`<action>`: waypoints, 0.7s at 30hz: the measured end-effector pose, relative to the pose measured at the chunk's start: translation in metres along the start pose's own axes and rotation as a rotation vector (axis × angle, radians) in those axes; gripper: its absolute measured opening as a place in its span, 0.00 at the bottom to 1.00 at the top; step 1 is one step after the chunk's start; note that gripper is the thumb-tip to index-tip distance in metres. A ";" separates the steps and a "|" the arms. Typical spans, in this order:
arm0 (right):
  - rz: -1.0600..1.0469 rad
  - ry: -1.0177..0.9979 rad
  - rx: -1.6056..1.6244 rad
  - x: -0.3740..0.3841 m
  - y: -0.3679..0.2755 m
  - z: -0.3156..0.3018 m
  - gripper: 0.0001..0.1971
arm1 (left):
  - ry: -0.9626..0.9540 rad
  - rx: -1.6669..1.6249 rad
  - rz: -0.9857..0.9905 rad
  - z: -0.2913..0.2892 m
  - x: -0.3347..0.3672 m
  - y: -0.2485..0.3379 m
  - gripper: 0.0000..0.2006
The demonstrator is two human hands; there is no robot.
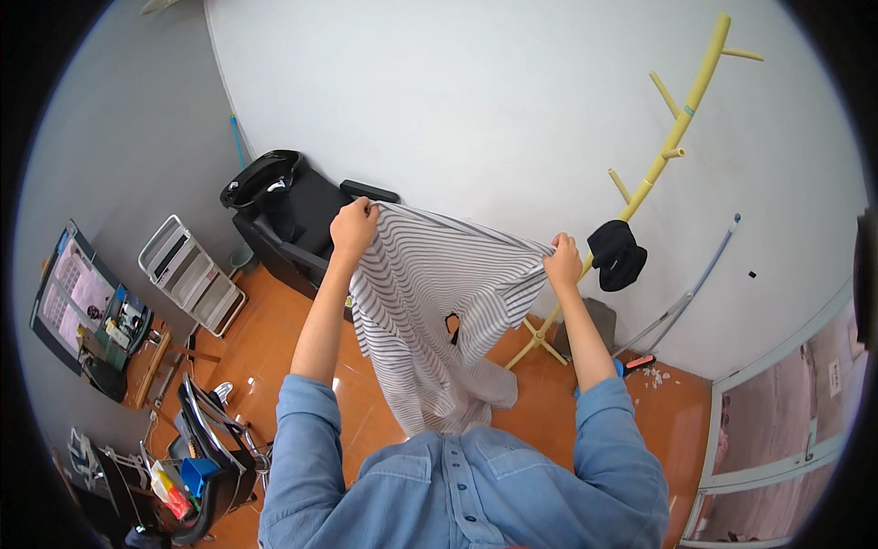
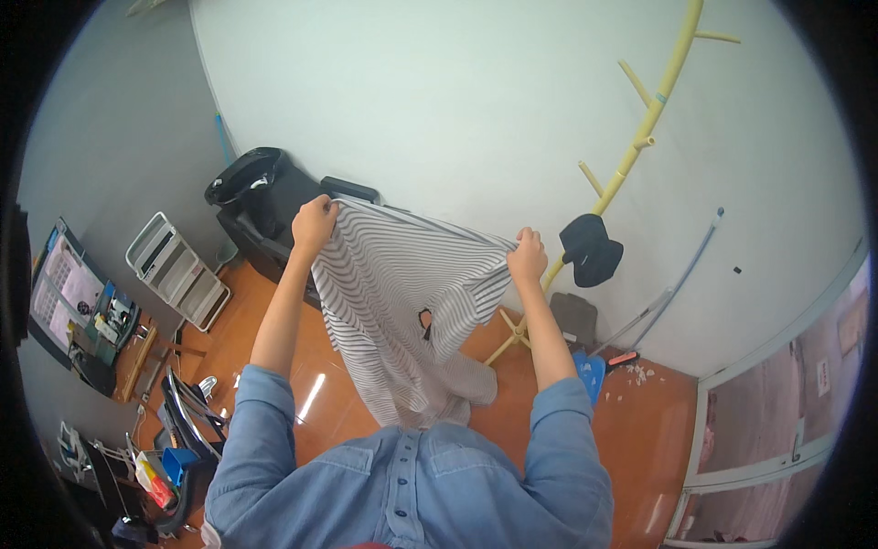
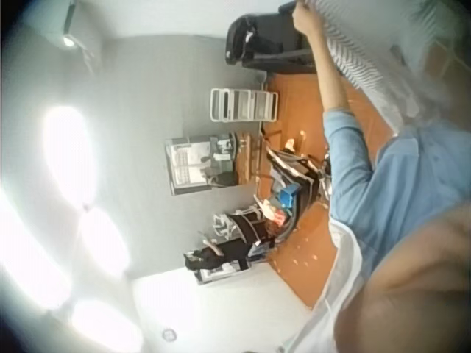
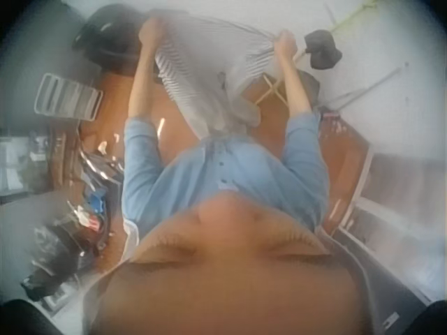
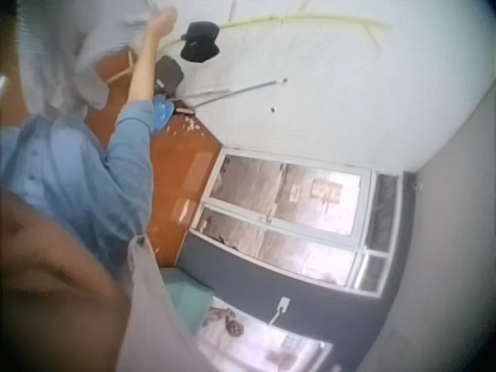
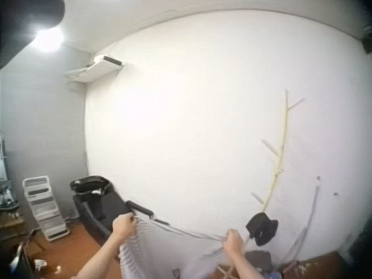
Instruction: The person picks up a black cloth and a striped towel from a chair, shakes them out to flatten them, and then hangs them onto a yellow standing rack.
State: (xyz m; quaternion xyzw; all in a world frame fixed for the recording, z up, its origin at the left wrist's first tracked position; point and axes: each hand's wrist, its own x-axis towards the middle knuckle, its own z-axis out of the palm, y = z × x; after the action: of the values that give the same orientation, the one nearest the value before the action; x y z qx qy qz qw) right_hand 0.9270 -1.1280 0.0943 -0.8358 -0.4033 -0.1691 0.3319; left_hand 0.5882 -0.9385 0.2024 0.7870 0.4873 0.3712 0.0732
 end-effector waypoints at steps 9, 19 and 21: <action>0.076 -0.099 0.441 0.014 0.073 0.002 0.13 | 0.129 0.061 -0.033 0.006 0.019 -0.011 0.14; 0.527 -0.748 1.128 -0.017 0.022 0.013 0.18 | -0.704 -0.053 -0.029 0.072 -0.036 -0.047 0.37; 0.642 -0.825 1.348 -0.029 0.001 0.024 0.19 | -0.989 -0.357 -0.139 0.081 -0.064 -0.011 0.35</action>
State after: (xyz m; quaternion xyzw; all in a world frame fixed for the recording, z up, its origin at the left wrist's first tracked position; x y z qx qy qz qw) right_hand 0.9104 -1.1283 0.0610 -0.5282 -0.2499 0.5272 0.6169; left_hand 0.6180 -0.9651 0.1067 0.8091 0.3750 0.0271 0.4515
